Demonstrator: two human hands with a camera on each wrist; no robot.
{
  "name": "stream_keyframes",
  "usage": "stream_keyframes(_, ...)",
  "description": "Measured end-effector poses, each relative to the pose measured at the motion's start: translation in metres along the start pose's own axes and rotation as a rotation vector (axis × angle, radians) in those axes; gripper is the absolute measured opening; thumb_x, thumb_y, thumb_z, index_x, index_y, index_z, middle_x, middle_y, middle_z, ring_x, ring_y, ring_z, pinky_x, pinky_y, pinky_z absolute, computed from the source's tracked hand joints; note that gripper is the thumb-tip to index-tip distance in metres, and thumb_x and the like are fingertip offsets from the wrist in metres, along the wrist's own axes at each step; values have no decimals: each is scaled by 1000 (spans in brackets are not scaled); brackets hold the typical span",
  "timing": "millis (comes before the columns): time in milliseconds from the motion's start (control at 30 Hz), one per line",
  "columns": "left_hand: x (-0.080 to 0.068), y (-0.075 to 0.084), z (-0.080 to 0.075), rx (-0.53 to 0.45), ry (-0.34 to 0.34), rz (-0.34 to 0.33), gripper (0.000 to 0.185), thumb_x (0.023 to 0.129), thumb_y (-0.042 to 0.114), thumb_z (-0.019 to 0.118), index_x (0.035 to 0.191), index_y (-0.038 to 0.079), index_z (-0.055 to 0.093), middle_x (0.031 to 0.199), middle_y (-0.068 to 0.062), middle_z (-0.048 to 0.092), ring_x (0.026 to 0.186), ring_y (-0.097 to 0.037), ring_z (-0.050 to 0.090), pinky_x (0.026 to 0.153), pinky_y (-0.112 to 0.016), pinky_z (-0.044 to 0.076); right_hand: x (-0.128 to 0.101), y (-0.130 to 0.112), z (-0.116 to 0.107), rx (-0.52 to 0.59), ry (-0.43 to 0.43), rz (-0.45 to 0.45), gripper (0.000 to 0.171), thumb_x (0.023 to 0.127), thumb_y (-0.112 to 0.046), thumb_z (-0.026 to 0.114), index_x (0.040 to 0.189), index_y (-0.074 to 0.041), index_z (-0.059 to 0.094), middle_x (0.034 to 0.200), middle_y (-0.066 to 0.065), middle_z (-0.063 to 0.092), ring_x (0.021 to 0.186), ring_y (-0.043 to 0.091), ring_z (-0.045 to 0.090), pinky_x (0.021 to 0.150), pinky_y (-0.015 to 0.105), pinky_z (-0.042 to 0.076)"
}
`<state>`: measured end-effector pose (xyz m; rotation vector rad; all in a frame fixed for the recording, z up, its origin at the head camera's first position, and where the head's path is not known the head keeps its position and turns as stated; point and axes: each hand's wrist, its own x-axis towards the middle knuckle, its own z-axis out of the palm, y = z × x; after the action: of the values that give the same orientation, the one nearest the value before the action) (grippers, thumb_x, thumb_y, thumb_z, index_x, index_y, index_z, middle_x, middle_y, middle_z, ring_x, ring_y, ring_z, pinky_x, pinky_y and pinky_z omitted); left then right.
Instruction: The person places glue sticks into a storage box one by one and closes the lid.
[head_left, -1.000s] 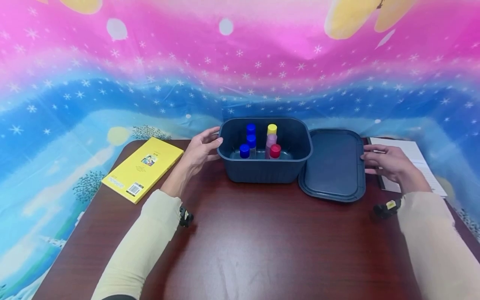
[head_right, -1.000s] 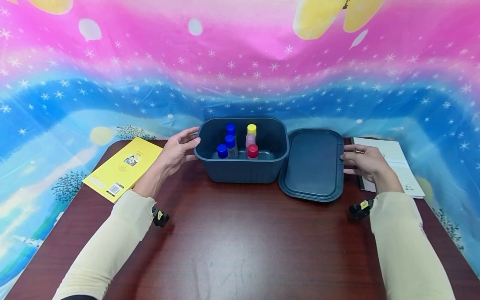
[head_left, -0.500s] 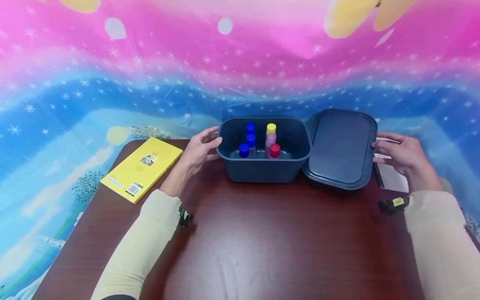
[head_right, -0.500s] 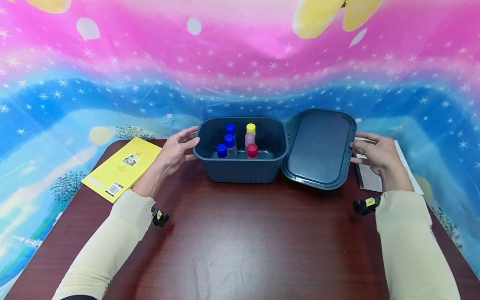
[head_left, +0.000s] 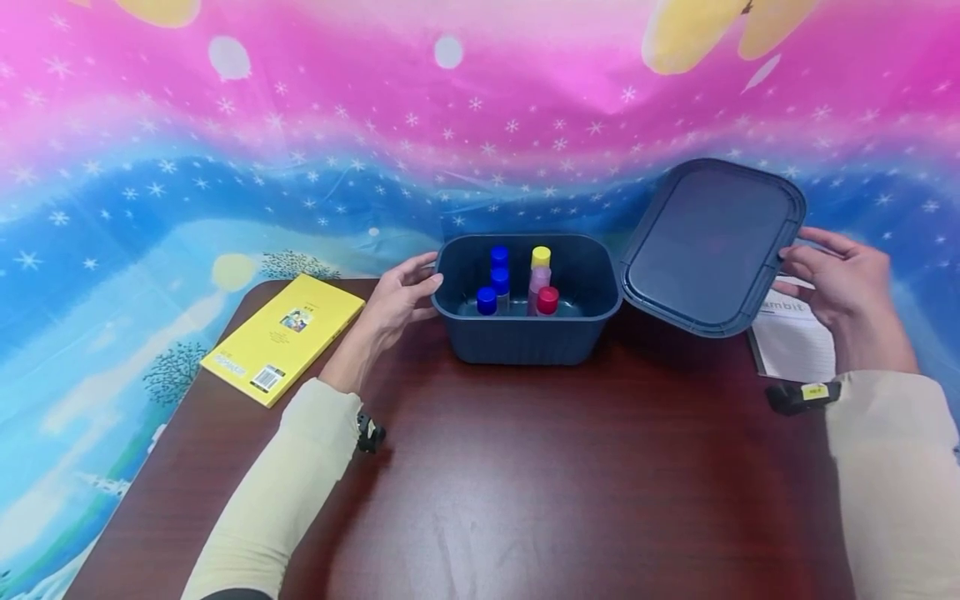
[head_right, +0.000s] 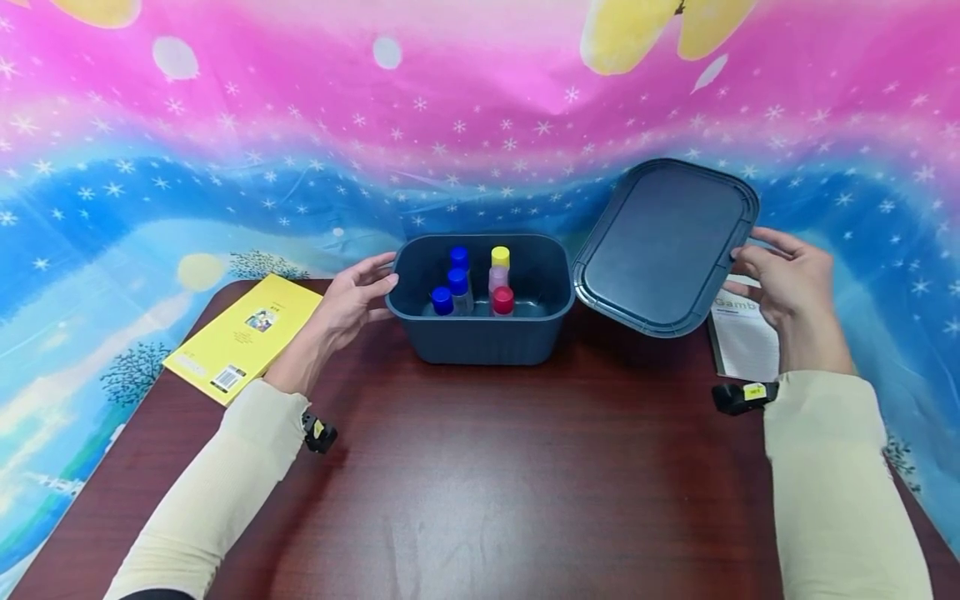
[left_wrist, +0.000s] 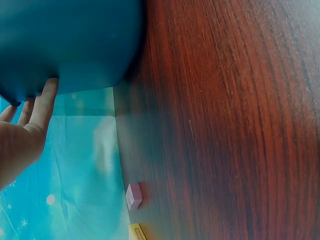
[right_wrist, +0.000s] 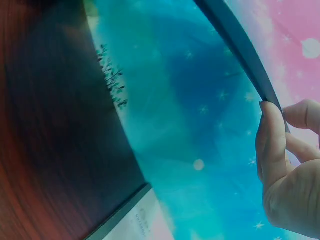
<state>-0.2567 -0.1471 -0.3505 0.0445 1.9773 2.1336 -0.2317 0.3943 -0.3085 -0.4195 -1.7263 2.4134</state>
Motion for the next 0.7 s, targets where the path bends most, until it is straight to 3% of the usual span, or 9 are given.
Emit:
stream_keyframes(267,-1,1,1,9,-4,-2,56,103,16,62,155,14,43,153,-15,44,137,-33,47,103,-53,48,-3,-8,6,-14,115,-29,39,84,3,79,116,-18,73,86,1,75,71,17,73,50,38,59)
stream_keyframes(567,-1,0,1,13,-11,-3,55,103,16,61,155,14,42,154,-15,43,138,-32,47,103,-53,47,-13,-12,14,86,87,-9,42,84,3,80,120,-17,73,93,3,75,78,19,74,53,41,60)
stream_keyframes(700,-3,1,-2,37,-28,-2,57,103,18,61,156,14,40,154,-15,42,138,-32,46,103,-53,48,-20,-14,25,157,36,-17,42,86,6,76,122,-15,72,98,4,76,82,20,75,53,41,60)
